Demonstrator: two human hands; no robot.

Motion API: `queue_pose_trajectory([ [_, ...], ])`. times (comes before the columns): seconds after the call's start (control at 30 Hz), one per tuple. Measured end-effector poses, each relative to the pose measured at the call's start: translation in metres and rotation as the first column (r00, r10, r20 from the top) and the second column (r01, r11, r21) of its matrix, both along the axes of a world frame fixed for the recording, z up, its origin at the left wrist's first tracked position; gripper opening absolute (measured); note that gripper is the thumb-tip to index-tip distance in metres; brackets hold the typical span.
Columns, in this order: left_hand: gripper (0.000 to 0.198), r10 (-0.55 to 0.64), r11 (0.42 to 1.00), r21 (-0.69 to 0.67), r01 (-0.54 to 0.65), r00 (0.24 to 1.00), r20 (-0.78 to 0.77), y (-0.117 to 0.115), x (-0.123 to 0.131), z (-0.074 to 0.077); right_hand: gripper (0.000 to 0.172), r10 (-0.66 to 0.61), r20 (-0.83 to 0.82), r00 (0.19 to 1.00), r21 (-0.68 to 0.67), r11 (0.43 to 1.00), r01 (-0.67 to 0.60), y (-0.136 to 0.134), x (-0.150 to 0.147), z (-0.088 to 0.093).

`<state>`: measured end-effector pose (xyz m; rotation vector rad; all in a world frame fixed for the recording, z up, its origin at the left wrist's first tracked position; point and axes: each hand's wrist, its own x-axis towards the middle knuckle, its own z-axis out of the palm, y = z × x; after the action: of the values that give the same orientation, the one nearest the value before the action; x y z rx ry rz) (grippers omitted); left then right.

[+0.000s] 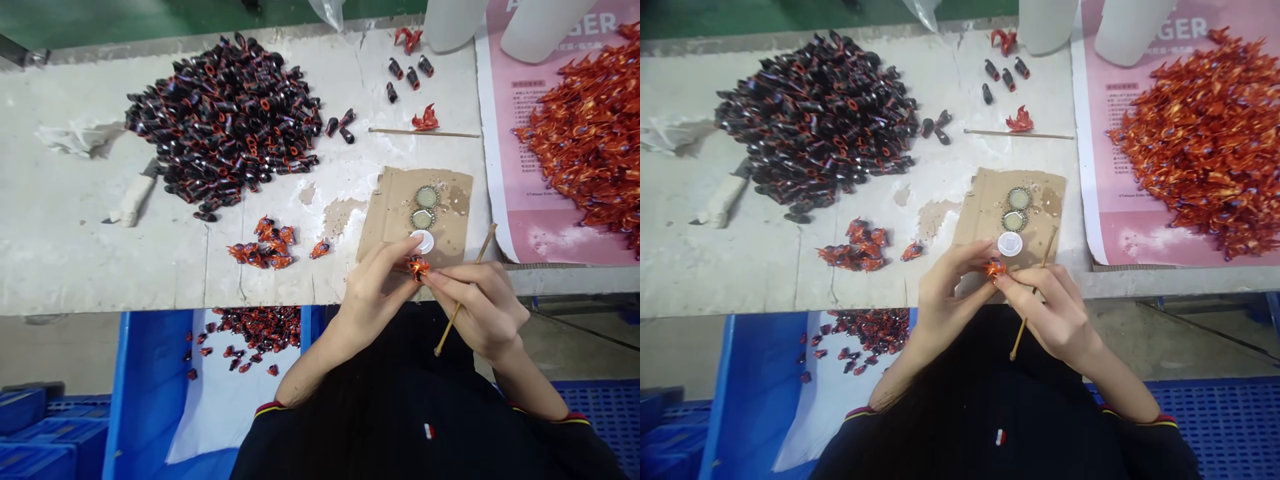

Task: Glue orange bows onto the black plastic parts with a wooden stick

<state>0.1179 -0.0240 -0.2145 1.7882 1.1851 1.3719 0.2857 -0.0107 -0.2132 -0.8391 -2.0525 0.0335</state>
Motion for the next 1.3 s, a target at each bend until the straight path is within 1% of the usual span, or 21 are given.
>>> queue_pose_trajectory([
  [0.17,0.049,0.003,1.000,0.017,-0.003,1.000,0.002,-0.001,-0.001,0.000,0.026,0.011,-0.043,0.999,-0.048,0.999,-0.014,-0.001,-0.005,-0.004],
  [0.27,0.047,-0.016,1.000,-0.003,0.016,1.000,0.024,-0.003,-0.002,0.002,0.029,-0.004,-0.066,0.998,-0.060,0.998,0.000,-0.001,-0.007,-0.005],
  [0.37,0.042,-0.085,0.995,-0.047,0.092,0.987,0.136,-0.005,-0.003,0.005,0.027,-0.014,-0.085,0.996,-0.047,0.999,0.010,-0.001,-0.007,-0.006],
  [0.47,0.036,-0.147,0.977,-0.110,0.183,0.951,0.271,-0.007,-0.002,0.007,0.023,-0.017,-0.114,0.993,-0.035,0.999,0.013,-0.003,-0.009,-0.007],
  [0.57,0.033,-0.137,0.967,-0.148,0.210,0.909,0.392,-0.008,-0.001,0.008,0.021,-0.028,-0.158,0.987,-0.077,0.997,0.016,-0.005,-0.013,-0.005],
  [0.67,0.034,-0.090,0.972,-0.151,0.178,0.882,0.463,-0.008,0.002,0.008,0.021,-0.028,-0.182,0.983,-0.111,0.994,0.008,-0.005,-0.015,-0.004],
  [0.77,0.033,-0.057,0.981,-0.140,0.135,0.888,0.455,-0.008,0.004,0.007,0.020,0.001,-0.181,0.983,-0.110,0.994,-0.021,-0.004,-0.015,-0.006],
  [0.93,0.038,-0.032,0.998,-0.046,0.050,0.941,0.337,-0.008,0.004,0.007,0.019,0.009,-0.195,0.981,-0.124,0.992,-0.034,-0.002,-0.014,-0.011],
  [1.03,0.042,-0.031,0.998,-0.050,0.046,0.961,0.276,-0.010,0.003,0.009,0.019,0.012,-0.210,0.978,-0.138,0.990,-0.042,-0.003,-0.013,-0.011],
  [1.13,0.041,-0.016,0.997,-0.075,0.037,0.966,0.256,-0.012,0.003,0.010,0.019,0.008,-0.208,0.978,-0.150,0.988,-0.040,-0.003,-0.014,-0.010],
  [1.23,0.033,-0.019,0.999,-0.036,0.029,0.966,0.260,-0.012,0.003,0.011,0.019,0.014,-0.213,0.977,-0.163,0.985,-0.049,-0.003,-0.015,-0.009],
  [1.3,0.031,-0.027,1.000,-0.005,0.029,0.962,0.271,-0.012,0.004,0.010,0.019,0.019,-0.221,0.975,-0.160,0.986,-0.055,-0.003,-0.015,-0.009],
])
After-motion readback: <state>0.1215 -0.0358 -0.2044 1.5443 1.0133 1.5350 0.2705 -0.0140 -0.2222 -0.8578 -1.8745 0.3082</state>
